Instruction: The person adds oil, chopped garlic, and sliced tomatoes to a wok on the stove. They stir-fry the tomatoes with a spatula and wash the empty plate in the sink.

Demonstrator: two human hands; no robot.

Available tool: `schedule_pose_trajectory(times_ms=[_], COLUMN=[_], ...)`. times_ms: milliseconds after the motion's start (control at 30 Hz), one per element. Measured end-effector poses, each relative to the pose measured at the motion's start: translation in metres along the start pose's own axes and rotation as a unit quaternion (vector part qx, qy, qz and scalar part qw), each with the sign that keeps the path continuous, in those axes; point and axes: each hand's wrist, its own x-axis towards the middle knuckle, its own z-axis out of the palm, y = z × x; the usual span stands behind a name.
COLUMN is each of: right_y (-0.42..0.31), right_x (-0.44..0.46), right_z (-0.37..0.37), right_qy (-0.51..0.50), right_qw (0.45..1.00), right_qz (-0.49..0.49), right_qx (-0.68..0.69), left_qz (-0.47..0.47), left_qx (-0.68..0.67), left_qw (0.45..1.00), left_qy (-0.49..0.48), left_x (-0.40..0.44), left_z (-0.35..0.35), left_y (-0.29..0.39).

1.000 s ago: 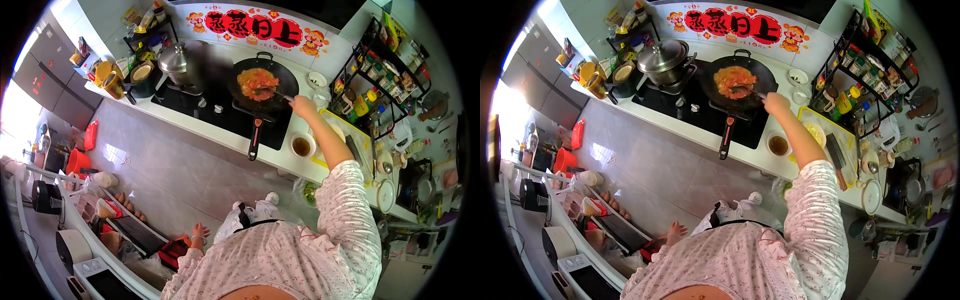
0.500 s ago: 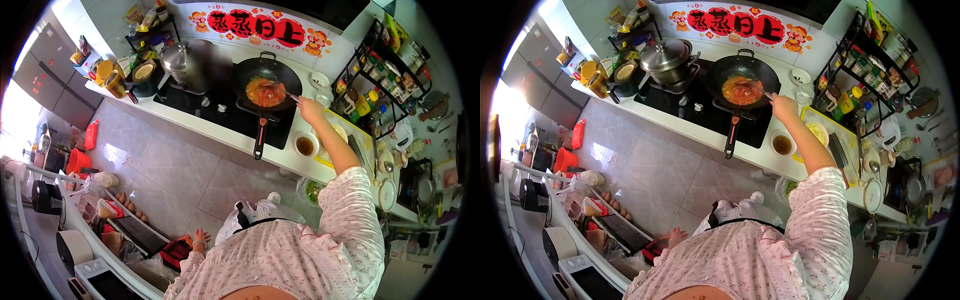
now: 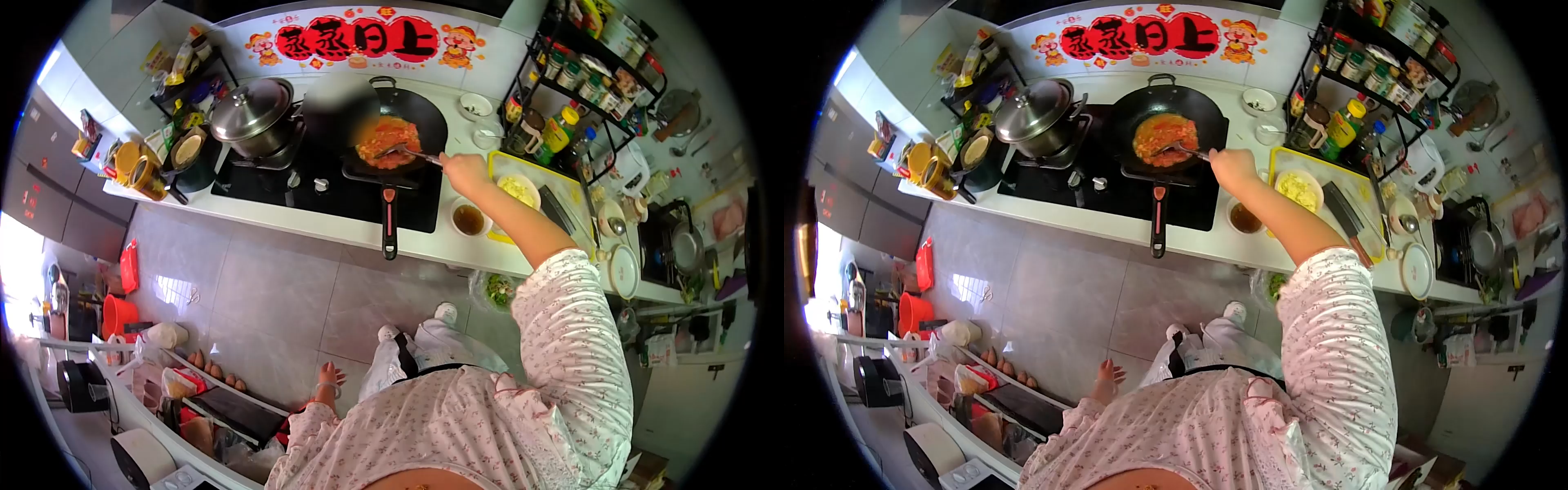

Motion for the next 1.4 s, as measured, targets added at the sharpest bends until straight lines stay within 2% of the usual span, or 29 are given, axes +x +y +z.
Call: schedule_pose_trajectory(times_ms=[100, 133, 167, 300, 367, 400, 433, 467, 500, 533, 567, 633, 667, 733, 767, 833, 867, 933, 967, 1033, 1067, 1133, 1167, 1267, 1333, 1400], right_y=[0.002, 0.0, -0.001, 0.004, 0.01, 0.01, 0.014, 0.014, 0.018, 0.017, 0.018, 0.015, 0.018, 0.015, 0.015, 0.014, 0.014, 0.018, 0.026, 0.036, 0.039, 0.051, 0.062, 0.107, 0.152, 0.192], right_x=[-0.018, -0.026, -0.036, -0.106, -0.162, -0.192, -0.234, -0.274, -0.312, -0.358, -0.404, -0.498, -0.541, -0.616, -0.647, -0.698, -0.716, -0.741, -0.75, -0.755, -0.757, -0.759, -0.758, -0.762, -0.77, -0.791], right_z=[-0.007, -0.01, -0.009, -0.026, -0.022, -0.015, -0.013, 0.011, 0.023, 0.02, 0.048, 0.076, 0.079, 0.081, 0.08, 0.077, 0.073, 0.072, 0.068, 0.066, 0.073, 0.092, 0.098, 0.101, 0.096, 0.113], right_qy=[-0.014, -0.076, -0.077, 0.055, 0.121, 0.225, 0.033, 0.036, -0.024, -0.024, -0.059, -0.034, -0.024, -0.006, 0.0, 0.01, 0.006, 0.057, 0.052, 0.036, 0.034, 0.126, 0.13, 0.126, 0.092, 0.104], right_qw=[0.999, 0.993, 0.989, 0.969, 0.931, 0.907, 0.899, 0.901, 0.873, 0.881, 0.862, 0.829, 0.815, 0.761, 0.751, 0.662, 0.657, 0.603, 0.6, 0.537, 0.529, 0.56, 0.558, 0.539, 0.495, 0.486], right_qz=[0.022, 0.067, 0.098, 0.174, 0.191, 0.161, 0.229, 0.233, 0.233, 0.261, 0.297, 0.364, 0.392, 0.467, 0.481, 0.598, 0.605, 0.642, 0.645, 0.659, 0.663, 0.64, 0.644, 0.636, 0.637, 0.64], right_qx=[0.027, 0.056, 0.075, 0.167, 0.287, 0.317, 0.372, 0.365, 0.428, 0.394, 0.405, 0.423, 0.426, 0.451, 0.452, 0.451, 0.45, 0.47, 0.47, 0.525, 0.528, 0.51, 0.507, 0.537, 0.584, 0.586], left_qz=[0.014, 0.021, 0.026, 0.068, 0.113, 0.131, 0.185, 0.213, 0.242, 0.301, 0.322, 0.365, 0.353, 0.289, 0.258, 0.215, 0.202, 0.192, 0.183, 0.166, 0.157, 0.159, 0.162, 0.142, 0.138, 0.173], left_qx=[0.029, 0.051, 0.069, 0.159, 0.22, 0.247, 0.297, 0.328, 0.358, 0.378, 0.394, 0.414, 0.404, 0.39, 0.387, 0.38, 0.375, 0.358, 0.35, 0.339, 0.336, 0.325, 0.322, 0.317, 0.316, 0.31], left_qw=[0.999, 0.998, 0.997, 0.982, 0.963, 0.953, 0.926, 0.905, 0.883, 0.842, 0.816, 0.761, 0.743, 0.739, 0.744, 0.75, 0.751, 0.757, 0.77, 0.794, 0.805, 0.826, 0.83, 0.833, 0.842, 0.867], left_qy=[-0.022, -0.032, -0.039, -0.072, -0.105, -0.121, -0.144, -0.164, -0.182, -0.24, -0.274, -0.342, -0.4, -0.466, -0.479, -0.498, -0.505, -0.512, -0.5, -0.476, -0.463, -0.433, -0.426, -0.431, -0.414, -0.348], left_x=[-0.001, -0.004, -0.009, -0.031, -0.039, -0.046, -0.056, -0.063, -0.07, -0.074, -0.087, -0.114, -0.129, -0.175, -0.19, -0.213, -0.221, -0.238, -0.243, -0.25, -0.252, -0.259, -0.258, -0.223, -0.223, -0.253], left_z=[0.013, 0.019, 0.029, 0.075, 0.109, 0.129, 0.152, 0.174, 0.197, 0.223, 0.253, 0.312, 0.344, 0.4, 0.429, 0.486, 0.513, 0.565, 0.59, 0.634, 0.653, 0.681, 0.692, 0.719, 0.73, 0.729], left_y=[0.012, 0.015, 0.02, 0.031, 0.031, 0.032, 0.03, 0.027, 0.023, 0.016, 0.006, -0.014, -0.029, -0.058, -0.07, -0.094, -0.106, -0.118, -0.12, -0.119, -0.117, -0.114, -0.114, -0.106, -0.111, -0.116])
